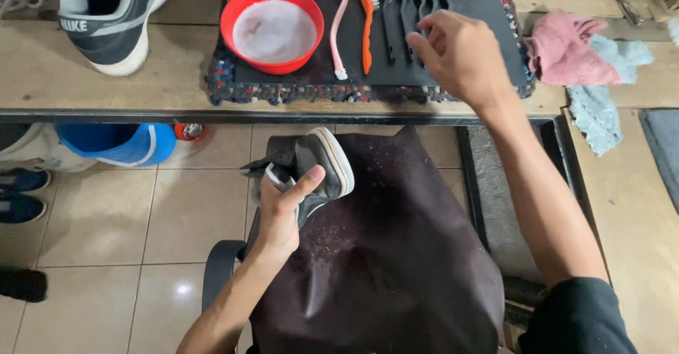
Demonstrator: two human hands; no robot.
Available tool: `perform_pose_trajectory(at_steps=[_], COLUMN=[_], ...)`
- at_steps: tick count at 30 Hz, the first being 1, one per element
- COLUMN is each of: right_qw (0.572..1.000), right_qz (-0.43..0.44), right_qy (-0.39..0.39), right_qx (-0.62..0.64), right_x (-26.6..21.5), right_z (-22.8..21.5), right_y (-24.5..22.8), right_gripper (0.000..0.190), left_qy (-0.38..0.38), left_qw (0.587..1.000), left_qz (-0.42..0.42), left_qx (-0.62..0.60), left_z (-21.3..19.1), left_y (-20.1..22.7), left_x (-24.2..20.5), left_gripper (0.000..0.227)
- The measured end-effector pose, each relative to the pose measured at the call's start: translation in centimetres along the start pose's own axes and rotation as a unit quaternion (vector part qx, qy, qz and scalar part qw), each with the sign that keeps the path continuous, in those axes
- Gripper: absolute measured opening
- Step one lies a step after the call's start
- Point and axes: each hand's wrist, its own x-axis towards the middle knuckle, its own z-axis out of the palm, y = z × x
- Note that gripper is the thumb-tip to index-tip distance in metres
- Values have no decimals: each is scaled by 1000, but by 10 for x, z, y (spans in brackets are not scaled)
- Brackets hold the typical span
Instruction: The person cleans a shoe by hand using a brush and a cloth. The person uses an orange brush to scrub the white sole and edges of the shoe, occasionally dipping it into a bowl of soapy water, and then wipes the shoe with a pink cloth.
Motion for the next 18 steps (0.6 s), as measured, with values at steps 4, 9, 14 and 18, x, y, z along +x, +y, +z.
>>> perform_pose_trajectory(at_steps=[4, 9, 14, 18], right_qw=[993, 978, 987, 985], right_qz=[106, 166, 140, 70], right_qy=[-51, -102, -59, 16], right_qx=[2, -79, -54, -155], right_x=[34, 59, 63, 64], right_z=[43, 79, 75, 45], right_y=[-7, 6, 18, 23], right_gripper=[32, 60, 35, 27], left_qy=[47, 53, 72, 100], left_qw=[999, 999, 997, 995], left_qz=[-4, 3, -26, -28], left_qx=[-7, 3, -22, -2], left_z=[3, -6, -11, -19], left_y=[-1, -4, -4, -6], left_x=[3, 5, 7, 7], left_gripper=[43, 39, 34, 49])
